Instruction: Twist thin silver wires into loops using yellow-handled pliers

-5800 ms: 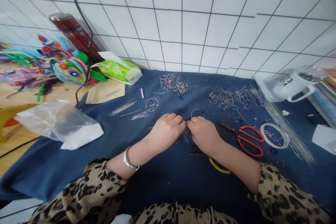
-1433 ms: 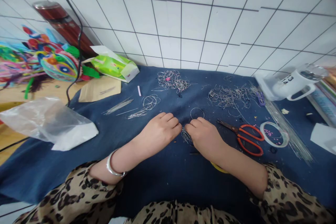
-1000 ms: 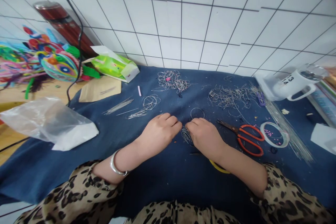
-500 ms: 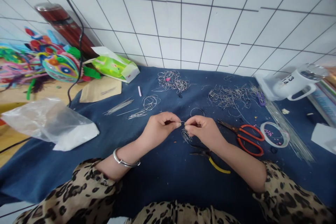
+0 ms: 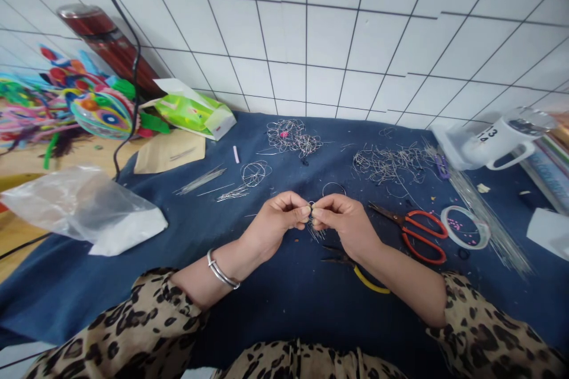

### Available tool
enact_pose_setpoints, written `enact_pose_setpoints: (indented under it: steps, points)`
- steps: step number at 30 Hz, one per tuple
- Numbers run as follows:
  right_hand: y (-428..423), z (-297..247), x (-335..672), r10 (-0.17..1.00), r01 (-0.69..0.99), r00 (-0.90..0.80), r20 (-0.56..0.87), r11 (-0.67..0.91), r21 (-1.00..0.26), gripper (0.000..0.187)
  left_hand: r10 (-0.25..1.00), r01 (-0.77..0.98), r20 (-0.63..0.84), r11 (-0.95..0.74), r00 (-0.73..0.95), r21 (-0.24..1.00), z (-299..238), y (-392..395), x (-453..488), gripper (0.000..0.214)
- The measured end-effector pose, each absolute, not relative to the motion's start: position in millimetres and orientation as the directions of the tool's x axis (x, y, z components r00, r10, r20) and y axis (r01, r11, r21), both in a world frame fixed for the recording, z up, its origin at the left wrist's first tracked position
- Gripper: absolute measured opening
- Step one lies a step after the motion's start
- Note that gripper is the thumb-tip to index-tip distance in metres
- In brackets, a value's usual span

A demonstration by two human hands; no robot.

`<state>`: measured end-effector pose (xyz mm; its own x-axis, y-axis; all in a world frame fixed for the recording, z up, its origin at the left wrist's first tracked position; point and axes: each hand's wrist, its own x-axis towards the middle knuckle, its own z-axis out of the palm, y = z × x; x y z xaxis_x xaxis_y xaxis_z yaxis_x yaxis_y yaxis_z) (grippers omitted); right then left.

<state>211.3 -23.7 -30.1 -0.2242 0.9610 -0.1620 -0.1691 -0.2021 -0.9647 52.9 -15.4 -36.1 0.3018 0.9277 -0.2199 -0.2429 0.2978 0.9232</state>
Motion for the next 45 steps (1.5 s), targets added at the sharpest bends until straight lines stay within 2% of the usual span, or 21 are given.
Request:
enact_pose_setpoints:
  steps: [14,23,26,28,30,31,33,37,40,45]
  points:
    - [-26,-35,210,0.977,-0.128,-0.210,-0.048,-0.077,-0.989,0.008,0.946,-0.343,-0.185,0.272,0.267,0.899,-38,-23,61,0.010]
    - [-26,-34,209,0.978,-0.125,-0.202,-0.058,-0.085,-0.989,0.009,0.958,-0.326,-0.145,0.223,0.247,0.919,-42,-27,65,0.009]
    - [-24,-29,212,0.969,-0.118,-0.228,-0.099,-0.128,-0.985,0.011,0.955,-0.222,-0.127,0.189,0.268,0.957,-36,-23,60,0.009]
    - [-21,-27,216,0.960,-0.076,-0.243,-0.136,-0.159,-0.984,0.012,0.937,-0.034,-0.111,0.129,0.332,0.991,-26,-16,49,0.008]
    - [-17,-25,222,0.950,0.017,-0.260,-0.171,-0.173,-0.985,0.012,0.901,0.214,-0.079,-0.016,0.426,0.977,-15,-7,33,0.008]
    - [-15,-25,226,0.937,0.089,-0.288,-0.196,-0.178,-0.980,0.011,0.888,0.338,-0.047,-0.124,0.457,0.933,-9,-2,24,0.009]
    - [-13,-26,231,0.905,0.277,-0.356,-0.232,-0.135,-0.951,0.008,0.855,0.553,0.000,-0.336,0.519,0.763,0,7,7,0.011]
    - [-11,-29,235,0.907,0.632,-0.410,-0.098,0.205,-0.748,0.013,0.814,0.757,-0.046,-0.515,0.578,0.402,3,17,-16,0.012]
    - [-13,-33,232,0.915,0.714,-0.404,-0.013,0.306,-0.630,0.017,0.798,0.797,-0.116,-0.557,0.592,0.235,-3,17,-21,0.012]
    - [-15,-37,228,0.922,0.725,-0.388,-0.011,0.298,-0.621,0.017,0.826,0.836,-0.136,-0.549,0.546,0.022,-11,14,-19,0.011]
